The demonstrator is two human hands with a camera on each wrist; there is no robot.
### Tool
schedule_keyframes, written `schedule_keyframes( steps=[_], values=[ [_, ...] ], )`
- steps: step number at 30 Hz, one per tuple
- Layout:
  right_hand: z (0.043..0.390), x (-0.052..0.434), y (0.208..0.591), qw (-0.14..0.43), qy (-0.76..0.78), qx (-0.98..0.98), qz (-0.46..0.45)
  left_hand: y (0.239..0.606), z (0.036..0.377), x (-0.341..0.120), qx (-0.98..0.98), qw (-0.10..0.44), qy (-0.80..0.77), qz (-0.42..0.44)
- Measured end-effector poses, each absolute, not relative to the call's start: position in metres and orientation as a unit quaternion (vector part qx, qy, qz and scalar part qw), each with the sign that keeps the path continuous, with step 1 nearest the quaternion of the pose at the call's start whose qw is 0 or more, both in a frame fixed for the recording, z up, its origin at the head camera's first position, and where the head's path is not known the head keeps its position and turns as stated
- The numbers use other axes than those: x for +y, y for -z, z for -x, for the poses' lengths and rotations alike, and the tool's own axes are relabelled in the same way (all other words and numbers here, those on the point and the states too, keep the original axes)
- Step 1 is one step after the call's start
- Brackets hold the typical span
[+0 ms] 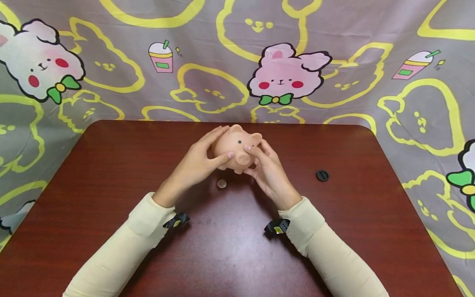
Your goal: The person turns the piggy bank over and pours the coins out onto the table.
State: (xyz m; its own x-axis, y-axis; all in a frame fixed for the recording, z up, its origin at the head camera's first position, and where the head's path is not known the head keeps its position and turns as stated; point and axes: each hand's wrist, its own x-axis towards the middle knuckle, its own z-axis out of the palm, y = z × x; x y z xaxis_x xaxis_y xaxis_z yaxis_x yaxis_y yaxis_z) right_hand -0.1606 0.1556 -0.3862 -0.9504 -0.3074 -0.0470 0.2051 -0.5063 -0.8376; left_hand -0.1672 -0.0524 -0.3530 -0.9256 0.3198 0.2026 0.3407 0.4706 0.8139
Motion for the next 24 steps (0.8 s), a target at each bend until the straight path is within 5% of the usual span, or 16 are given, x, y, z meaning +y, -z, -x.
schedule_keyframes(
  steps=[13, 24],
  values=[
    [0.1605, 0.1559, 0.3865, 0.129, 0.856, 0.498, 0.050, 0.3565, 0.1692, -0.0536, -0.857, 0.002, 0.475, 0.200],
    [0.1575, 0.1530, 0.3812, 0.030, 0.762, 0.644, 0.059, 0.3617, 0.1714, -0.0546, -0.847, -0.005, 0.484, 0.221]
  ],
)
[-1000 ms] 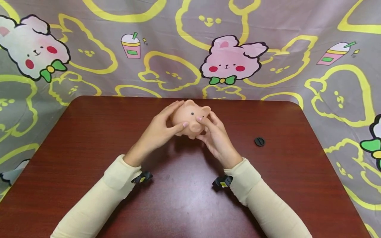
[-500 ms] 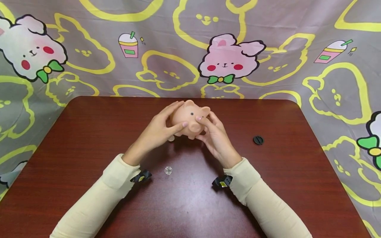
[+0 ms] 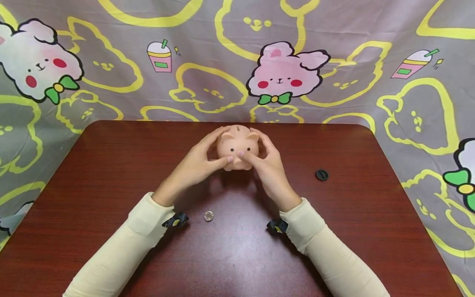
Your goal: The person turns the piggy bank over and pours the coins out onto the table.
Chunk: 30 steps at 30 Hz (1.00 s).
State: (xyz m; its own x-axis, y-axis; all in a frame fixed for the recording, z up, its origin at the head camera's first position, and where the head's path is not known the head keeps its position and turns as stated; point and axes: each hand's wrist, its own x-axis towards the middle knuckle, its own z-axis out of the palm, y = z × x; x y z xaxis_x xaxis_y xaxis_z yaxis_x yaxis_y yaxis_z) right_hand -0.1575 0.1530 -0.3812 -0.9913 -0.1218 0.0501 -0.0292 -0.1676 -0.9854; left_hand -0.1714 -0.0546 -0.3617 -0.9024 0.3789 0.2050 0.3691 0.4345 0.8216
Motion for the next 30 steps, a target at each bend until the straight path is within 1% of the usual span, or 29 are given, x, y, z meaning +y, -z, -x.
schedule_keyframes(
  steps=[4, 8, 12, 16, 20, 24, 26, 30],
  values=[
    [0.156, 0.152, 0.379, -0.043, 0.657, 0.746, 0.098, 0.365, 0.173, -0.055, 0.826, 0.007, -0.509, -0.243],
    [0.153, 0.151, 0.381, -0.122, 0.557, 0.804, 0.171, 0.369, 0.174, -0.057, 0.817, 0.012, -0.515, -0.260],
    [0.151, 0.149, 0.383, -0.174, 0.476, 0.829, 0.236, 0.376, 0.175, -0.059, 0.816, 0.012, -0.511, -0.268],
    [0.148, 0.147, 0.382, -0.207, 0.416, 0.843, 0.272, 0.382, 0.176, -0.059, 0.811, 0.017, -0.522, -0.264],
    [0.148, 0.146, 0.381, -0.217, 0.400, 0.845, 0.281, 0.386, 0.176, -0.060, 0.807, 0.014, -0.530, -0.259],
    [0.148, 0.147, 0.380, -0.202, 0.419, 0.843, 0.269, 0.388, 0.176, -0.060, 0.797, 0.017, -0.547, -0.255],
    [0.149, 0.148, 0.379, -0.190, 0.438, 0.842, 0.252, 0.389, 0.176, -0.060, 0.788, 0.026, -0.565, -0.245],
    [0.151, 0.150, 0.376, -0.158, 0.488, 0.833, 0.209, 0.391, 0.174, -0.061, 0.746, 0.065, -0.627, -0.213]
  ],
)
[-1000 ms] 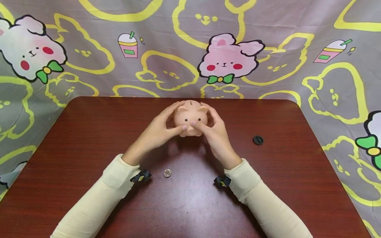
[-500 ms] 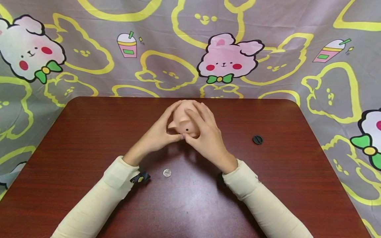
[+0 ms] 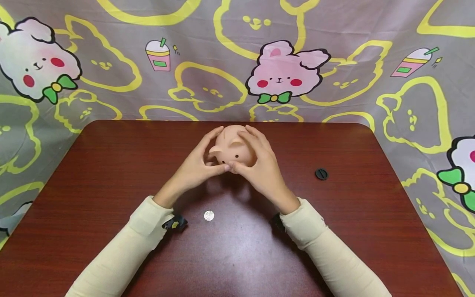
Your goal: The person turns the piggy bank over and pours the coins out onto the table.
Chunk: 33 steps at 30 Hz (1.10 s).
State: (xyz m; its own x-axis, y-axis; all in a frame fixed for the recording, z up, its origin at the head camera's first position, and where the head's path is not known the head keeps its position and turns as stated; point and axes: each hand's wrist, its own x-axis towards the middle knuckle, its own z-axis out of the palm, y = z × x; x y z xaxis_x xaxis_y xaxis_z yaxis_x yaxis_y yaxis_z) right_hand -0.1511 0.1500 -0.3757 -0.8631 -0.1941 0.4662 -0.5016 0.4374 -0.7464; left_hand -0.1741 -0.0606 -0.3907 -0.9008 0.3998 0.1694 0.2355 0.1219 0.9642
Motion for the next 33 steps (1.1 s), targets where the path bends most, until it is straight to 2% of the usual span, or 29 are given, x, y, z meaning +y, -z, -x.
schedule_keyframes(
  steps=[6, 16, 20, 24, 33],
  values=[
    [0.154, 0.153, 0.373, 0.101, -0.541, -0.825, -0.127, 0.390, 0.174, -0.058, 0.730, 0.066, -0.657, -0.178],
    [0.160, 0.157, 0.368, -0.077, -0.622, -0.779, -0.010, 0.387, 0.176, -0.050, 0.740, 0.114, -0.651, -0.129],
    [0.163, 0.157, 0.368, -0.125, -0.629, -0.768, 0.008, 0.386, 0.176, -0.049, 0.753, 0.124, -0.635, -0.122],
    [0.165, 0.158, 0.370, -0.145, -0.627, -0.765, 0.010, 0.386, 0.176, -0.051, 0.758, 0.125, -0.628, -0.121],
    [0.162, 0.162, 0.374, -0.137, -0.628, -0.766, -0.016, 0.389, 0.175, -0.056, 0.744, 0.128, -0.639, -0.147]
  ],
)
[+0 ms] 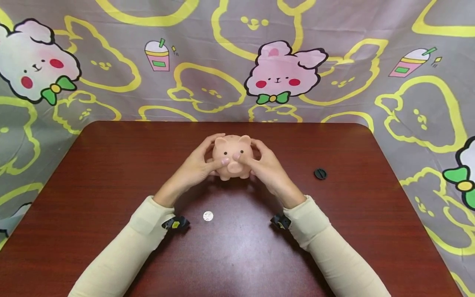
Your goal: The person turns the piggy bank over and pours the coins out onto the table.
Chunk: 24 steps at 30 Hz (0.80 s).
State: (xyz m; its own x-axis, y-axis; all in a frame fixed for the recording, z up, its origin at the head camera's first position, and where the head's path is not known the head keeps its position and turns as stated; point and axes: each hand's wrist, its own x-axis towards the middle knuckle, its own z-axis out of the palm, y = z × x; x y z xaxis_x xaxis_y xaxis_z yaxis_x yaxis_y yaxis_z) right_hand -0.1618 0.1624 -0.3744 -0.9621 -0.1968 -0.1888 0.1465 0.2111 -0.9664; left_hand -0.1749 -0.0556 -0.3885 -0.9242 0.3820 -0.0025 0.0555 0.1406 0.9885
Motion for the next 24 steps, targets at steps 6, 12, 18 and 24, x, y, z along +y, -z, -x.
schedule_keyframes(
  steps=[6, 12, 18, 24],
  values=[
    [0.159, 0.169, 0.377, 0.118, 0.606, 0.783, 0.078, 0.393, 0.172, -0.058, 0.748, 0.097, -0.627, -0.193],
    [0.156, 0.172, 0.379, 0.057, 0.556, 0.811, 0.172, 0.394, 0.167, -0.060, 0.777, 0.037, -0.588, -0.222],
    [0.154, 0.170, 0.384, -0.052, 0.503, 0.821, 0.263, 0.395, 0.170, -0.057, 0.782, -0.032, -0.553, -0.286],
    [0.158, 0.170, 0.388, -0.181, 0.420, 0.823, 0.336, 0.396, 0.173, -0.055, 0.802, -0.115, -0.490, -0.322]
  ],
)
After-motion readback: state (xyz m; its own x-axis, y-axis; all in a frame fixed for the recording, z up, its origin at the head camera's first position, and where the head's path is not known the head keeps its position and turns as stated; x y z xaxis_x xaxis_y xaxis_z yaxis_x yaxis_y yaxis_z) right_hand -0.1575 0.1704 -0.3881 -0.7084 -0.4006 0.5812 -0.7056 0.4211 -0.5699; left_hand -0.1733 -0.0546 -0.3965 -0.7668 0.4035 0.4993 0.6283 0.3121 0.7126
